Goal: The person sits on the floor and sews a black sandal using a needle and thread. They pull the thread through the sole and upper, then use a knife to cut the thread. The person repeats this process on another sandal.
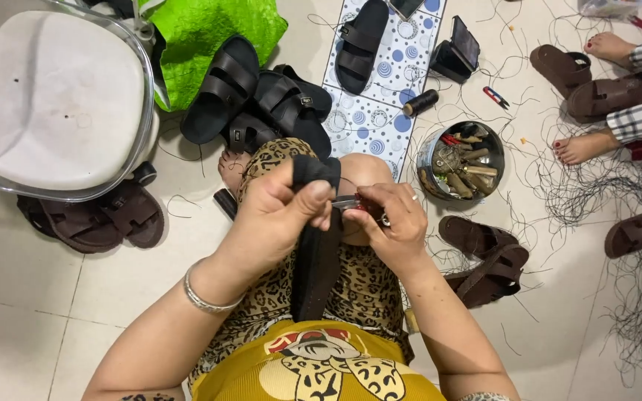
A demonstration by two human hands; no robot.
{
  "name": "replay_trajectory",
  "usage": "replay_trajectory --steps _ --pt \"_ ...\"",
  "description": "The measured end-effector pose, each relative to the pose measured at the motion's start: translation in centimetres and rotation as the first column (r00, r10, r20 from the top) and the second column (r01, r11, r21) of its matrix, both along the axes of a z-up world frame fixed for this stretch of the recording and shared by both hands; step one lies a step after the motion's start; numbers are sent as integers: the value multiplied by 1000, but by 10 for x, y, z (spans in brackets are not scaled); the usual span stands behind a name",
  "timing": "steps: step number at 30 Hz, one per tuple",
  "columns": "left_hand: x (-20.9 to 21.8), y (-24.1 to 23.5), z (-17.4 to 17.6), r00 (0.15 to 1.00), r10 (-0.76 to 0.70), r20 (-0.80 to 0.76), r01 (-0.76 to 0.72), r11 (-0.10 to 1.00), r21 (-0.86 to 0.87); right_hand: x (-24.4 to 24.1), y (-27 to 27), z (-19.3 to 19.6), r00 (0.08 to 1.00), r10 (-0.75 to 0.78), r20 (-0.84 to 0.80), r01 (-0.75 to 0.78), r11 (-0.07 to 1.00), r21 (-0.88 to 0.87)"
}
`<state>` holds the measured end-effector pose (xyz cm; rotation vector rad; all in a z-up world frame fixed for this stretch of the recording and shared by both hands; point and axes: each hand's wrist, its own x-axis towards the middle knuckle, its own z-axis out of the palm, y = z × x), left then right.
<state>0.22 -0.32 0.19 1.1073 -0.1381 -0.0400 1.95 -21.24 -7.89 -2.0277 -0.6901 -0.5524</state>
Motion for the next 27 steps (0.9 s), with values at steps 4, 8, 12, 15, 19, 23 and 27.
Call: replay_trajectory --steps 4,8,12,15,19,23,27 --pt "-1 -7 5 1000 -6 28 5 999 41 3 3 4 998 0 61 5 997 -76" --pt "-6 -17 2 997 -28 69 15 982 189 8 5 8 964 38 262 20 977 -214" --pt "-21 -24 3 983 -121 138 75 952 297 5 -8 -9 994 105 -34 -106 994 -33" --pt "-26 -25 9 968 -133 211 49 931 361 3 -6 -14 999 32 -20 -32 999 -17" --pt "-26 -27 3 980 -62 187 10 963 268 4 -8 -22 998 42 35 -40 997 -68" --pt "-36 -38 -30 961 -162 224 114 971 212 5 -8 -20 999 35 15 -32 984 -174" --pt "-45 -32 22 741 -424 521 179 872 455 -2 -12 6 961 -10 -278 -40 984 -175"
